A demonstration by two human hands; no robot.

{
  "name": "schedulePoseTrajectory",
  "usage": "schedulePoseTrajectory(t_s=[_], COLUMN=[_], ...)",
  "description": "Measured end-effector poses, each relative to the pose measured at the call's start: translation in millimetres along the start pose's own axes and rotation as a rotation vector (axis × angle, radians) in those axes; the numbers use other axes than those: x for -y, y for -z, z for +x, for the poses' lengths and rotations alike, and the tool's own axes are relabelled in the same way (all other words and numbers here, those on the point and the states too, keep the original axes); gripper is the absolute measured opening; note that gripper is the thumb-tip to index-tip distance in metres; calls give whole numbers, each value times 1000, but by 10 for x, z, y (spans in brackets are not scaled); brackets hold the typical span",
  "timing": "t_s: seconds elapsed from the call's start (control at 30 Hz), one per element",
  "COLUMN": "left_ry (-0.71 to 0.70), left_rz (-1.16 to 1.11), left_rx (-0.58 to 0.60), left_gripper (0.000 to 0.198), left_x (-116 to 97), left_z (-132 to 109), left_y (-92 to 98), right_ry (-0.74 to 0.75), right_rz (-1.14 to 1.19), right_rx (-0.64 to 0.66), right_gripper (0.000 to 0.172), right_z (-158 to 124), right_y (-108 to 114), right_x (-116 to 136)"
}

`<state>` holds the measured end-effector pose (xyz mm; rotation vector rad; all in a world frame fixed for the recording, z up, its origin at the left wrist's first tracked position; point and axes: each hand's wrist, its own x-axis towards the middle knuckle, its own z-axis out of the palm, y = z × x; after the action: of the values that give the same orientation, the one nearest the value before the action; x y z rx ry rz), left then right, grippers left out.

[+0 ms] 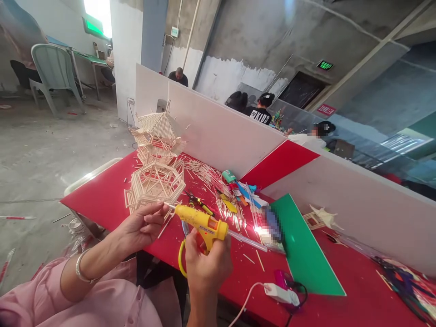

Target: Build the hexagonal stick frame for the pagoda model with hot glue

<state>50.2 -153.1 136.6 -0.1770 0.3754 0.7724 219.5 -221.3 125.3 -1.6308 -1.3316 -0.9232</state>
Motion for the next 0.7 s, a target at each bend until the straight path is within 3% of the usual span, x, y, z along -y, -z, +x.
schedulePoseTrajectory(t_s=[0.3,0.7], left_ry=[28,56], left_rz=[-1,-24], left_rx=[-14,12], left_gripper=[17,27], left_x=[-51,-86], left_z=[25,47], left_y=[19,74], right_ry=[39,55], right_rz=[-18,-20], right_rx=[-7,-13], right_gripper=[22,17], right_z=[3,5], right_y=[-33,-39], right_x=[29,41])
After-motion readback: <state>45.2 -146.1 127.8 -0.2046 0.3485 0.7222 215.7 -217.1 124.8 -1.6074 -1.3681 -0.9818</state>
